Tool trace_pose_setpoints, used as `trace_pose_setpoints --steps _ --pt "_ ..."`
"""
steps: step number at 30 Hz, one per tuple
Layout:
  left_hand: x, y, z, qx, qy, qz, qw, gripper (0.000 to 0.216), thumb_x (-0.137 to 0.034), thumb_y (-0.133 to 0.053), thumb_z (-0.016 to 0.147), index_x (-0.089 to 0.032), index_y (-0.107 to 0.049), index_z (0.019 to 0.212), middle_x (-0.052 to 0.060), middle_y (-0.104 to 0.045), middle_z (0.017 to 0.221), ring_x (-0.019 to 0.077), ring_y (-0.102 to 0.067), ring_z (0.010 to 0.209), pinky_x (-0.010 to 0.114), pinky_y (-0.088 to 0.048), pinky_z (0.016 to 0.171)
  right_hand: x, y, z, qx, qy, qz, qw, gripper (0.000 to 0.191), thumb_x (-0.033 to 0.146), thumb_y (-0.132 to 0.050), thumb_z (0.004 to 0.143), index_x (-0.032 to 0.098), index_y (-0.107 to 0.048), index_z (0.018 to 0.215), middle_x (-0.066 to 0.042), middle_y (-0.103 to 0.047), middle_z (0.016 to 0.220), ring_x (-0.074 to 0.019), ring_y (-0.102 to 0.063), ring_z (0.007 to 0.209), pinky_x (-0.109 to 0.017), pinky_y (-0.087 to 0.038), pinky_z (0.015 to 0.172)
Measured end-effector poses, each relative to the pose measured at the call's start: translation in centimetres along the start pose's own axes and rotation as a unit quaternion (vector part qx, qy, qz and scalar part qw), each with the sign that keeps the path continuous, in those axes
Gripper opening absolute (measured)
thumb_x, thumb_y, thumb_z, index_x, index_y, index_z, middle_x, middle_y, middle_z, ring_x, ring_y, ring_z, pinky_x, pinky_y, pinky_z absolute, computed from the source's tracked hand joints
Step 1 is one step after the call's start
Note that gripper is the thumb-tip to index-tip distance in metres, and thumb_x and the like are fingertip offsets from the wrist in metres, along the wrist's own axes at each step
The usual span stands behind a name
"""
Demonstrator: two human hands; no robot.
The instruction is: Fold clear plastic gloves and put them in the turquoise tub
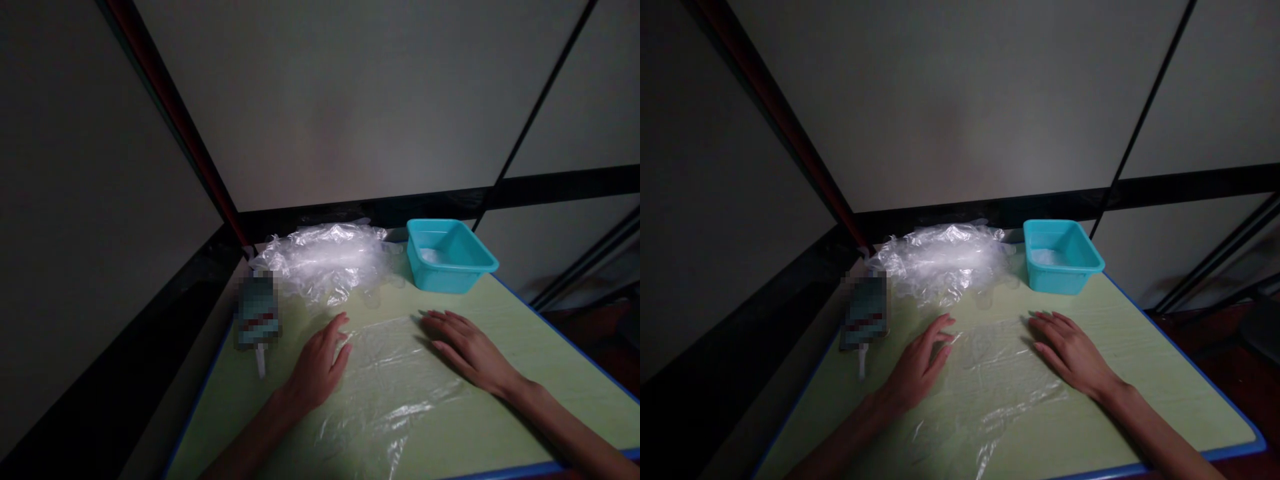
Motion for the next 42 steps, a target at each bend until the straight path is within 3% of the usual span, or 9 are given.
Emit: trace_pose_setpoints --steps 11,16,19,22,26,30,35,39,42 --pt "1.0 0.5 1.3 -0.022 -0.011 0.071 0.997 0.042 -0.019 -0.039 0.084 -0.015 -0.029 0.125 0.009 -0.060 0.100 0.0207 -0.057 0.094 0.038 -0.043 0.085 -1.0 -0.2 2.0 0.015 -0.004 -0.012 1.000 0.033 0.032 -0.038 0.088 0.014 -0.050 0.113 -0.012 -0.056 0.114 -0.0241 -0.052 0.104 -0.044 -0.042 0.089" --pt "-1.2 1.1 0.9 -0.033 -0.057 0.093 0.993 0.037 -0.017 -0.039 0.084 -0.015 -0.037 0.121 0.012 -0.049 0.121 0.0211 -0.046 0.111 0.038 -0.037 0.093 0.3 0.4 2.5 0.005 -0.020 0.009 1.000 0.036 0.029 -0.038 0.088 0.012 -0.046 0.118 -0.015 -0.055 0.116 -0.0240 -0.051 0.106 -0.042 -0.043 0.089" --pt "-4.4 -0.3 -0.2 0.013 -0.135 0.129 0.982 0.029 -0.016 -0.041 0.083 -0.014 -0.047 0.112 0.012 -0.048 0.123 0.0216 -0.046 0.111 0.037 -0.038 0.093 3.3 -0.2 2.6 0.026 -0.016 0.026 0.999 0.041 0.023 -0.037 0.087 0.012 -0.038 0.126 -0.014 -0.048 0.125 -0.0222 -0.043 0.116 -0.040 -0.039 0.095" --pt "-6.9 -2.7 -1.8 0.098 -0.204 0.145 0.963 0.026 -0.018 -0.045 0.082 -0.014 -0.051 0.106 0.010 -0.052 0.118 0.0214 -0.047 0.108 0.035 -0.039 0.092 6.6 -1.7 2.7 0.043 0.016 0.002 0.999 0.048 0.020 -0.037 0.086 0.010 -0.029 0.132 -0.013 -0.034 0.136 -0.0218 -0.030 0.125 -0.042 -0.030 0.101" --pt "-7.7 -4.6 -3.6 0.170 -0.255 0.151 0.940 0.022 -0.016 -0.047 0.081 -0.014 -0.053 0.102 0.007 -0.052 0.117 0.0194 -0.046 0.108 0.032 -0.037 0.093 8.0 -3.6 2.5 0.048 0.020 -0.037 0.998 0.052 0.024 -0.038 0.086 0.010 -0.025 0.134 -0.013 -0.023 0.140 -0.0223 -0.018 0.129 -0.044 -0.025 0.102" --pt "-7.5 -4.8 -4.1 0.180 -0.271 0.154 0.933 0.019 -0.014 -0.044 0.082 -0.014 -0.053 0.099 0.006 -0.055 0.112 0.0188 -0.047 0.104 0.032 -0.037 0.091 7.0 -3.8 1.7 0.034 0.015 -0.052 0.998 0.055 0.031 -0.039 0.087 0.013 -0.021 0.136 -0.012 -0.021 0.141 -0.0225 -0.015 0.130 -0.047 -0.024 0.102" --pt "-7.8 -4.5 -3.8 0.171 -0.273 0.135 0.937 0.017 -0.012 -0.046 0.081 -0.015 -0.054 0.096 0.006 -0.056 0.107 0.0183 -0.048 0.102 0.031 -0.038 0.090 2.5 -2.7 -0.6 0.023 -0.053 -0.073 0.996 0.057 0.038 -0.038 0.087 0.016 -0.019 0.136 -0.012 -0.027 0.140 -0.0236 -0.021 0.128 -0.049 -0.025 0.100" --pt "-7.8 -4.3 -3.8 0.166 -0.271 0.106 0.942 0.019 -0.010 -0.045 0.081 -0.016 -0.055 0.096 0.006 -0.056 0.108 0.0189 -0.048 0.103 0.033 -0.038 0.089 -1.3 -1.5 -2.6 0.009 -0.113 -0.069 0.991 0.056 0.040 -0.038 0.086 0.014 -0.024 0.134 -0.015 -0.030 0.137 -0.0267 -0.025 0.127 -0.050 -0.026 0.099" --pt "-7.4 -3.8 -3.9 0.157 -0.258 0.039 0.952 0.022 -0.010 -0.045 0.081 -0.016 -0.055 0.100 0.008 -0.055 0.111 0.0192 -0.048 0.104 0.034 -0.039 0.090 -1.5 0.3 -2.9 -0.013 -0.120 -0.056 0.991 0.052 0.037 -0.041 0.085 0.012 -0.033 0.130 -0.017 -0.033 0.135 -0.0282 -0.028 0.125 -0.050 -0.030 0.097"
Point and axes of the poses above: each hand's wrist, its own z-axis towards the middle knuckle, its own y-axis out of the back of the hand, x = y × z, the point moved 9 cm from there along z, towards the middle knuckle
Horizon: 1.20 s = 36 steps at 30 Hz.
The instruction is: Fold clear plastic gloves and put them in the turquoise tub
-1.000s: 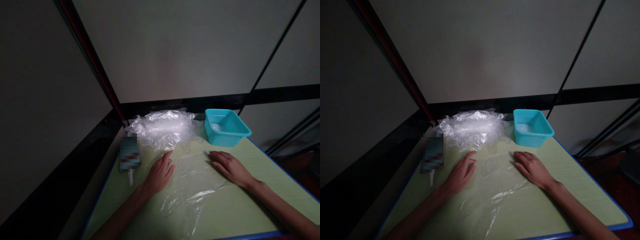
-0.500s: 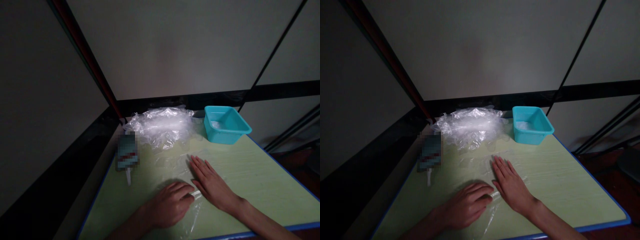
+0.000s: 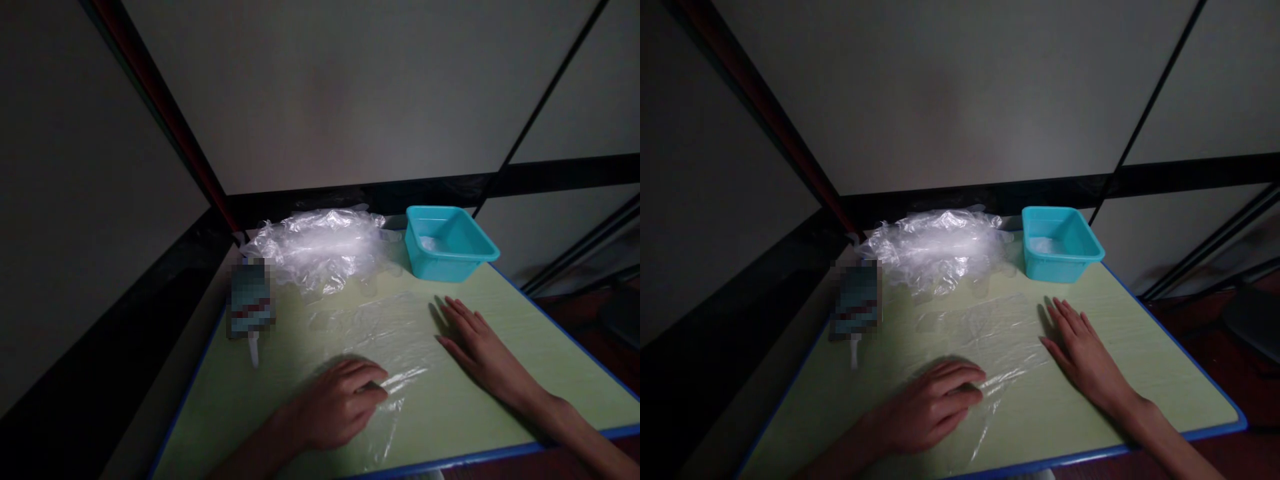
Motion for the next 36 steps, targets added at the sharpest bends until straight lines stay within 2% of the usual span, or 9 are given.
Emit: trace_pose_setpoints --steps 3,5,7,11,15,23,28,31,36 --pt "1.6 0.9 -0.6 -0.068 0.043 -0.087 0.993 0.024 -0.008 -0.043 0.081 -0.016 -0.055 0.100 0.010 -0.055 0.109 0.0180 -0.050 0.101 0.032 -0.041 0.087 4.1 1.5 0.0 0.021 0.122 0.047 0.991 0.037 0.031 -0.046 0.085 0.018 -0.046 0.120 -0.011 -0.041 0.131 -0.0227 -0.036 0.121 -0.040 -0.038 0.095" --pt "2.9 1.6 -1.0 -0.117 0.074 -0.133 0.981 0.021 -0.007 -0.042 0.081 -0.015 -0.056 0.095 0.010 -0.057 0.104 0.0170 -0.053 0.097 0.030 -0.043 0.083 8.4 2.2 -0.8 0.049 0.264 0.074 0.960 0.025 0.025 -0.046 0.086 0.021 -0.054 0.110 -0.006 -0.057 0.113 -0.0178 -0.047 0.111 -0.038 -0.037 0.096" --pt "3.8 2.0 -1.3 -0.150 0.092 -0.165 0.970 0.018 -0.008 -0.043 0.082 -0.015 -0.057 0.090 0.010 -0.059 0.097 0.0164 -0.055 0.092 0.029 -0.044 0.080 11.4 2.6 -1.6 0.058 0.337 0.095 0.935 0.022 0.019 -0.041 0.089 0.021 -0.059 0.101 -0.003 -0.065 0.098 -0.0149 -0.054 0.100 -0.035 -0.040 0.093" --pt "4.5 2.5 -1.4 -0.188 0.106 -0.202 0.955 0.015 -0.012 -0.045 0.082 -0.014 -0.059 0.084 0.008 -0.061 0.084 0.0161 -0.058 0.080 0.029 -0.046 0.073 14.6 2.2 -2.7 0.076 0.408 0.084 0.906 0.029 0.015 -0.033 0.090 0.019 -0.060 0.101 -0.006 -0.066 0.096 -0.0176 -0.058 0.094 -0.033 -0.047 0.083" --pt "4.8 2.4 -1.3 -0.192 0.126 -0.218 0.948 0.014 -0.014 -0.046 0.082 -0.013 -0.060 0.080 0.008 -0.062 0.078 0.0160 -0.058 0.076 0.028 -0.046 0.070 15.5 2.1 -3.0 0.082 0.441 0.099 0.888 0.033 0.012 -0.033 0.088 0.018 -0.057 0.109 -0.008 -0.066 0.099 -0.0195 -0.060 0.091 -0.034 -0.050 0.078" --pt "5.1 2.1 -1.1 -0.181 0.146 -0.234 0.944 0.016 -0.015 -0.047 0.081 -0.012 -0.062 0.077 0.007 -0.063 0.074 0.0159 -0.058 0.073 0.027 -0.045 0.069 14.6 1.3 -1.4 0.116 0.370 0.193 0.901 0.028 0.016 -0.036 0.089 0.022 -0.057 0.107 -0.006 -0.068 0.090 -0.0160 -0.061 0.082 -0.032 -0.049 0.073" --pt "5.2 2.1 -1.0 -0.179 0.153 -0.232 0.944 0.015 -0.013 -0.048 0.080 -0.012 -0.062 0.077 0.006 -0.063 0.074 0.0155 -0.058 0.073 0.026 -0.045 0.068 13.0 -0.2 0.5 0.182 0.250 0.251 0.917 0.023 0.019 -0.042 0.086 0.019 -0.056 0.104 -0.004 -0.065 0.081 -0.0145 -0.060 0.074 -0.028 -0.046 0.065" --pt "5.3 2.1 -1.1 -0.182 0.160 -0.227 0.943 0.015 -0.013 -0.048 0.080 -0.013 -0.062 0.076 0.006 -0.063 0.074 0.0154 -0.058 0.073 0.026 -0.045 0.067 12.2 -1.0 1.7 0.211 0.166 0.334 0.903 0.026 0.016 -0.049 0.081 0.019 -0.053 0.107 -0.002 -0.065 0.081 -0.0123 -0.059 0.068 -0.023 -0.045 0.059" --pt "5.7 2.3 -1.3 -0.201 0.180 -0.222 0.937 0.014 -0.013 -0.047 0.080 -0.014 -0.060 0.078 0.004 -0.063 0.075 0.0142 -0.058 0.072 0.025 -0.046 0.067 11.7 -2.4 3.4 0.233 0.098 0.429 0.867 0.031 0.016 -0.053 0.077 0.017 -0.049 0.108 0.000 -0.063 0.073 -0.0115 -0.057 0.063 -0.021 -0.043 0.053"
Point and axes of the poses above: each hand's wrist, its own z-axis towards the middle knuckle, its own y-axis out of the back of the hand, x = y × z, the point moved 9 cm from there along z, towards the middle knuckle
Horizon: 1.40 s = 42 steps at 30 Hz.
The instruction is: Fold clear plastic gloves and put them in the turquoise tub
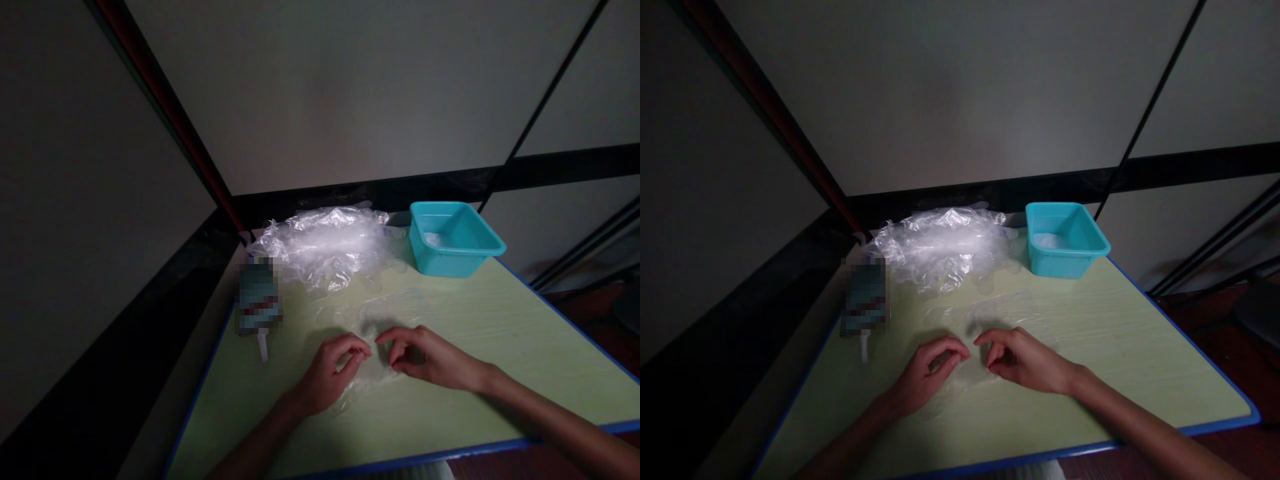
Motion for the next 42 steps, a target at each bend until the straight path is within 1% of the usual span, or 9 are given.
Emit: trace_pose_setpoints --steps 5,8,10,14,16,19,25,30,42 --pt "0.8 1.6 -0.2 -0.087 0.010 0.033 0.996 0.017 -0.012 -0.044 0.079 -0.015 -0.053 0.093 0.006 -0.060 0.089 0.0151 -0.056 0.081 0.028 -0.045 0.074 -1.4 0.6 1.0 -0.024 -0.026 0.041 0.998 0.027 0.021 -0.052 0.079 0.015 -0.050 0.105 -0.003 -0.062 0.078 -0.0131 -0.058 0.068 -0.024 -0.045 0.059" --pt "0.1 2.2 -0.7 -0.116 -0.041 0.097 0.988 0.027 -0.008 -0.043 0.077 -0.017 -0.049 0.102 0.008 -0.057 0.100 0.0178 -0.053 0.092 0.032 -0.044 0.078 -1.3 1.8 0.9 -0.060 -0.029 0.064 0.996 0.024 0.023 -0.050 0.081 0.015 -0.051 0.103 -0.005 -0.062 0.087 -0.0153 -0.058 0.078 -0.027 -0.046 0.067" --pt "-1.1 1.5 -0.9 -0.080 -0.102 0.126 0.984 0.032 -0.005 -0.042 0.077 -0.017 -0.049 0.105 0.008 -0.057 0.101 0.0185 -0.052 0.094 0.034 -0.043 0.081 -1.1 2.4 0.7 -0.067 -0.036 0.086 0.993 0.021 0.024 -0.049 0.082 0.015 -0.050 0.100 -0.006 -0.062 0.086 -0.0155 -0.058 0.079 -0.028 -0.046 0.067" --pt "-3.9 -1.4 -1.8 0.061 -0.218 0.138 0.964 0.036 -0.002 -0.038 0.075 -0.015 -0.050 0.107 0.009 -0.061 0.092 0.0172 -0.055 0.087 0.031 -0.044 0.078 -0.6 1.9 0.2 -0.025 -0.054 0.161 0.985 0.015 0.022 -0.047 0.083 0.015 -0.047 0.096 -0.002 -0.060 0.072 -0.0122 -0.056 0.066 -0.024 -0.043 0.058" --pt "-4.5 -2.5 -2.0 0.106 -0.232 0.162 0.953 0.037 -0.003 -0.035 0.076 -0.014 -0.051 0.108 0.010 -0.062 0.092 0.0172 -0.055 0.086 0.031 -0.044 0.077 -0.5 1.1 0.1 0.005 -0.065 0.193 0.979 0.015 0.021 -0.046 0.083 0.015 -0.045 0.096 0.001 -0.058 0.067 -0.0106 -0.055 0.060 -0.021 -0.041 0.052" --pt "-4.6 -3.5 -2.0 0.143 -0.227 0.212 0.940 0.037 -0.005 -0.034 0.078 -0.013 -0.051 0.109 0.010 -0.062 0.093 0.0175 -0.055 0.088 0.031 -0.042 0.078 -0.7 0.1 0.0 0.043 -0.080 0.215 0.972 0.016 0.019 -0.045 0.082 0.016 -0.045 0.098 0.003 -0.055 0.066 -0.0096 -0.056 0.058 -0.019 -0.039 0.048" --pt "-4.1 -3.8 -2.1 0.152 -0.226 0.255 0.928 0.033 -0.007 -0.036 0.078 -0.013 -0.053 0.105 0.009 -0.062 0.090 0.0176 -0.055 0.084 0.030 -0.042 0.077 -1.7 -0.4 0.1 0.058 -0.096 0.195 0.974 0.021 0.011 -0.043 0.079 0.016 -0.044 0.099 0.004 -0.055 0.062 -0.0081 -0.054 0.054 -0.017 -0.036 0.044" --pt "-3.8 -3.8 -2.1 0.149 -0.221 0.251 0.931 0.030 -0.007 -0.037 0.077 -0.013 -0.054 0.100 0.008 -0.063 0.082 0.0164 -0.056 0.077 0.029 -0.042 0.074 -2.8 -0.1 -0.3 0.064 -0.121 0.196 0.971 0.018 0.016 -0.044 0.080 0.016 -0.043 0.098 0.004 -0.054 0.061 -0.0084 -0.055 0.053 -0.017 -0.034 0.044" --pt "-4.4 -3.3 -2.1 0.117 -0.247 0.205 0.940 0.027 -0.004 -0.037 0.076 -0.012 -0.055 0.096 0.008 -0.064 0.078 0.0160 -0.058 0.074 0.029 -0.043 0.071 -5.6 4.0 -4.1 0.020 -0.165 0.149 0.975 0.019 0.024 -0.042 0.084 0.016 -0.041 0.101 0.002 -0.057 0.061 -0.0109 -0.056 0.055 -0.020 -0.034 0.045"
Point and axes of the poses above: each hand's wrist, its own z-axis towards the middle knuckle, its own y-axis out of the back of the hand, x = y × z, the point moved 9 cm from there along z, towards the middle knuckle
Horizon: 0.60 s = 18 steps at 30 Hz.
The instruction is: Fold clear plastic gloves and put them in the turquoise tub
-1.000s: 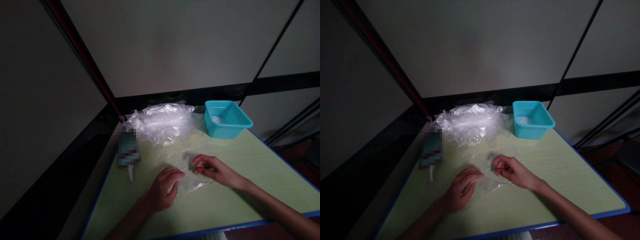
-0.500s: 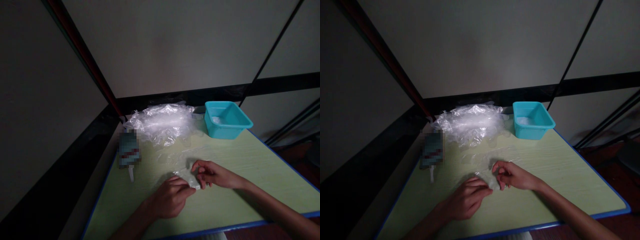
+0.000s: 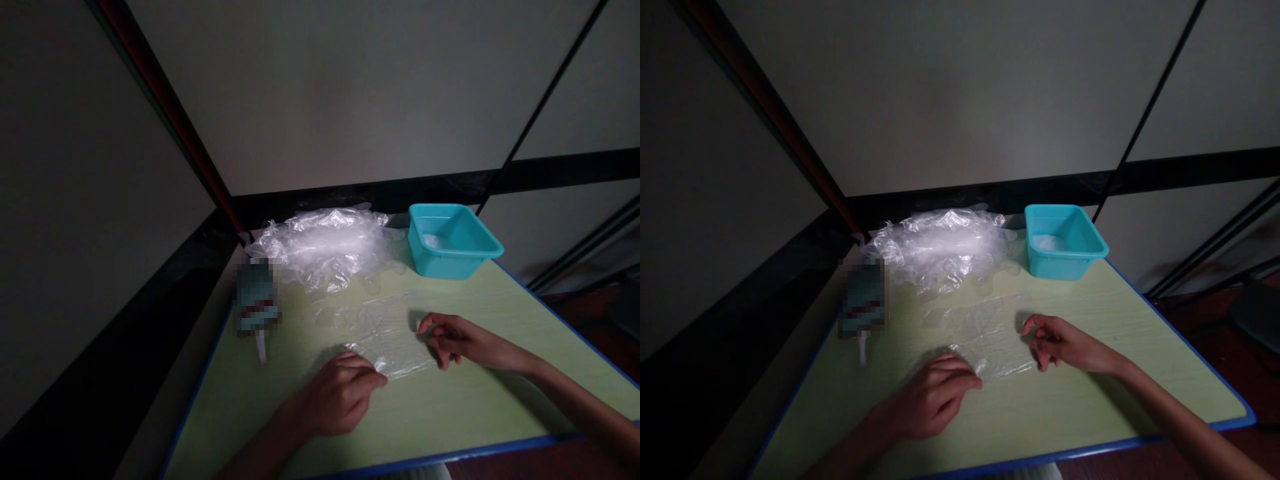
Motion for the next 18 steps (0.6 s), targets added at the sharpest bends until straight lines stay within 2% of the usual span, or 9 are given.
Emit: trace_pose_setpoints --steps 3,7,11,14,16,18 --pt "0.5 0.6 -0.4 -0.038 0.011 -0.003 0.999 0.025 -0.004 -0.039 0.074 -0.012 -0.055 0.092 0.007 -0.064 0.073 0.0153 -0.058 0.068 0.029 -0.044 0.068 -0.2 0.6 -0.2 -0.010 0.005 0.003 1.000 0.021 0.028 -0.043 0.084 0.015 -0.042 0.101 0.002 -0.056 0.061 -0.0113 -0.056 0.053 -0.021 -0.034 0.044" --pt "2.3 1.4 -1.0 -0.080 0.075 0.020 0.994 0.023 -0.004 -0.039 0.075 -0.014 -0.055 0.089 0.004 -0.064 0.069 0.0143 -0.058 0.062 0.029 -0.044 0.067 0.0 1.0 0.3 -0.041 0.033 0.018 0.998 0.022 0.032 -0.046 0.084 0.015 -0.044 0.097 0.004 -0.052 0.055 -0.0111 -0.055 0.047 -0.021 -0.035 0.043" --pt "4.0 1.9 -1.4 -0.091 0.128 0.012 0.988 0.019 -0.006 -0.040 0.078 -0.016 -0.054 0.088 0.002 -0.064 0.071 0.0134 -0.059 0.065 0.025 -0.045 0.064 0.2 0.1 0.9 -0.031 0.037 0.007 0.999 0.020 0.033 -0.046 0.084 0.015 -0.045 0.094 0.004 -0.053 0.053 -0.0104 -0.054 0.047 -0.019 -0.029 0.041" --pt "4.5 2.2 -1.5 -0.093 0.137 0.016 0.986 0.020 -0.006 -0.040 0.079 -0.016 -0.054 0.088 0.002 -0.064 0.073 0.0132 -0.059 0.067 0.025 -0.045 0.065 0.7 0.1 0.8 -0.036 0.041 0.008 0.998 0.022 0.035 -0.047 0.084 0.015 -0.047 0.093 0.004 -0.053 0.053 -0.0104 -0.052 0.047 -0.020 -0.033 0.043" --pt "4.8 2.6 -1.6 -0.095 0.143 0.025 0.985 0.022 -0.005 -0.040 0.078 -0.016 -0.054 0.090 0.003 -0.065 0.074 0.0144 -0.059 0.068 0.027 -0.045 0.066 1.5 0.6 0.3 -0.060 0.052 -0.008 0.997 0.024 0.036 -0.047 0.083 0.015 -0.049 0.094 0.000 -0.059 0.063 -0.0126 -0.056 0.055 -0.023 -0.039 0.049" --pt "4.6 3.1 -1.7 -0.090 0.145 0.039 0.985 0.023 -0.005 -0.040 0.077 -0.016 -0.054 0.092 0.004 -0.065 0.076 0.0158 -0.058 0.069 0.029 -0.044 0.066 2.4 1.2 -0.5 -0.081 0.069 -0.061 0.992 0.025 0.036 -0.046 0.084 0.016 -0.051 0.098 -0.005 -0.063 0.081 -0.0164 -0.059 0.073 -0.028 -0.045 0.062"
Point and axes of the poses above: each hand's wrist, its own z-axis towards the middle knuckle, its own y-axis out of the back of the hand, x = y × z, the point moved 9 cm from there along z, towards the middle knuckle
